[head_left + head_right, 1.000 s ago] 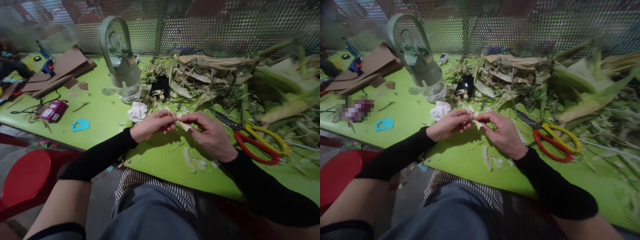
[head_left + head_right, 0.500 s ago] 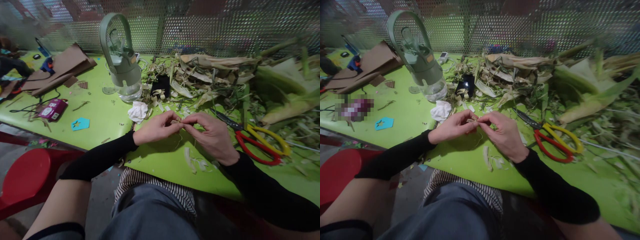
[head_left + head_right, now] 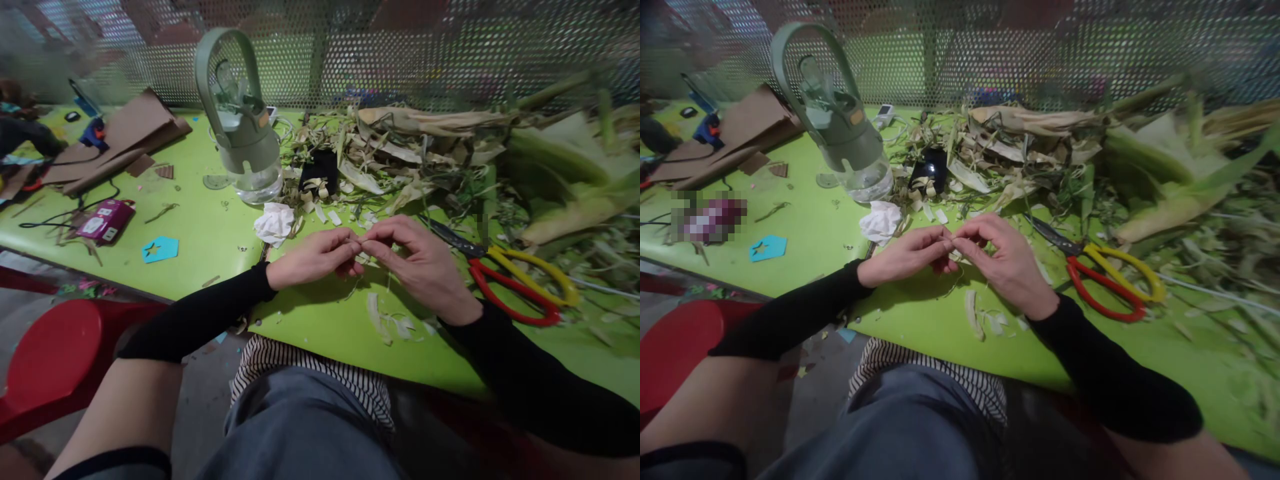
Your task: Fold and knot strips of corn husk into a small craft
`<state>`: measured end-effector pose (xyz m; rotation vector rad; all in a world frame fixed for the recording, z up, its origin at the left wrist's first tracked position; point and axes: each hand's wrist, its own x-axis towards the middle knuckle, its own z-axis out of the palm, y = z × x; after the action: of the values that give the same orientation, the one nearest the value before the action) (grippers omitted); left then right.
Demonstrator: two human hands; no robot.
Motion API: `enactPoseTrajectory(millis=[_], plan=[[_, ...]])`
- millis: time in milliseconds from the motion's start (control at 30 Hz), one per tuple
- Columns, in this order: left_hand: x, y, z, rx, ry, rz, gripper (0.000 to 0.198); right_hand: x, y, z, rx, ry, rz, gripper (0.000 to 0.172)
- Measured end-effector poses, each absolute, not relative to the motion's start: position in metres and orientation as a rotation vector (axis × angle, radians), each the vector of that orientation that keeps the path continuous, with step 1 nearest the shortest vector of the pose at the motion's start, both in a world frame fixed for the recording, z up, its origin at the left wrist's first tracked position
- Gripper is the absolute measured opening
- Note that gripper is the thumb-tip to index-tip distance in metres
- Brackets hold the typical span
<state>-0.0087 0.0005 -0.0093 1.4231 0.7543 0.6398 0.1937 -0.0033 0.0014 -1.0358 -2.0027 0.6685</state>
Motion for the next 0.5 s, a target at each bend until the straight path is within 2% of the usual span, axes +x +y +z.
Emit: enactPoseTrajectory(millis=[167,433,500], plan=[[-0.0106,0.0024,-0.0058,1.34,0.757,0.671,0.027,0.1998,0.001,0.0036,-1.055,-1.966,0.873,0.022],[-0.0121,0.0018,-0.0061,1.385,0.782,0.704,0.038,0.1975,-0.0029,0.0083,-1.027,-2.05,0.81,0.017],[-0.0128,0.0022,-0.0053,1.398,0.77,0.714,0.036,0.1961,-0.0039,0.0081,-1.038,-2.031,0.817,0.016]])
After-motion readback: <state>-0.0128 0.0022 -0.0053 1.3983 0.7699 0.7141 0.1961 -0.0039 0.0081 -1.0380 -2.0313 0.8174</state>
